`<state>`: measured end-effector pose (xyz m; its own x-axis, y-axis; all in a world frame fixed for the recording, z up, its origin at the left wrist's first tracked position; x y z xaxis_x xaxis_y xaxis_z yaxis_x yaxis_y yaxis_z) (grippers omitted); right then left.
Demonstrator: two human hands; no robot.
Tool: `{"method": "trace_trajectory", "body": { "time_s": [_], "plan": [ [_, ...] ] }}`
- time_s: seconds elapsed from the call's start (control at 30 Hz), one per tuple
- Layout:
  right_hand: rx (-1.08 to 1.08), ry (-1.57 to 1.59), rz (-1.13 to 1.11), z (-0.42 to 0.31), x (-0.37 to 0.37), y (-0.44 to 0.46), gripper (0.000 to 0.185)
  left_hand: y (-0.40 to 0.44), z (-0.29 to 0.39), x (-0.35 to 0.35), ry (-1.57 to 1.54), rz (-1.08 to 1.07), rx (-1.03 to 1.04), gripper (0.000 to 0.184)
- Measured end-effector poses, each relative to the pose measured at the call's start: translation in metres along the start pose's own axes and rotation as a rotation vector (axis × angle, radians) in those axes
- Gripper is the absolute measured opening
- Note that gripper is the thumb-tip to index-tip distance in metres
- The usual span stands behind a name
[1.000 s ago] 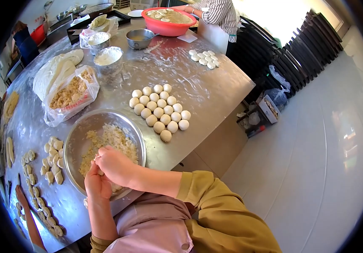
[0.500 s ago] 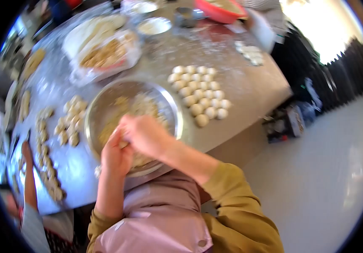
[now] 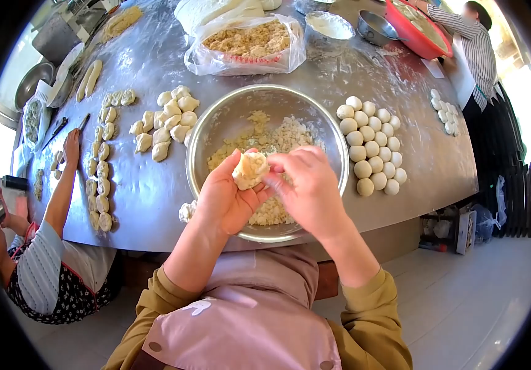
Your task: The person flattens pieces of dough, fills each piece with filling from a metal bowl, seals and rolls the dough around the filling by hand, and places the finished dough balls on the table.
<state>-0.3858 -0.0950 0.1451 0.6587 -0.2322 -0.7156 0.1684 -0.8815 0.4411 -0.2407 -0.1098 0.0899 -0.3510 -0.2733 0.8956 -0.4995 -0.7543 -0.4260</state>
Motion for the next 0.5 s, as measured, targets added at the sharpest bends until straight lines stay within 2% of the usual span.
{"method": "trace_trajectory", "body": {
  "time_s": [0.1, 0.2, 0.33, 0.5],
  "plan": [
    [-0.070, -0.079, 0.076, -0.007, 0.008, -0.005, 0.022, 0.000, -0.004, -0.001, 0.026, -0.015, 0.003, 0.026],
    [-0.060, -0.097, 0.033, -0.007, 0.009, -0.006, 0.021, -0.006, -0.010, 0.005, 0.169, 0.066, 0.068, 0.024],
    [-0.003, -0.108, -0.017, -0.011, 0.006, -0.006, 0.022, -0.006, -0.018, 0.000, 0.316, 0.086, 0.166, 0.024],
    [0.082, -0.034, -0.025, -0.013, 0.012, -0.009, 0.023, -0.004, -0.022, 0.000, 0.293, 0.032, 0.180, 0.024]
  ]
}}
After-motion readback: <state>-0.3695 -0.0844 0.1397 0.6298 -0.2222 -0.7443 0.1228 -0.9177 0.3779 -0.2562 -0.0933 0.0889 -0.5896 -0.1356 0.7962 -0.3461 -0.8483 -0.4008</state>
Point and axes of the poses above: each hand's wrist, its own y-axis towards the middle knuckle, its own x-axis out of the palm, z = x × y, the point moved 2 cm from there along y, towards the middle knuckle, and after that the axes turned 1 degree about x, right-handed, at the moved point
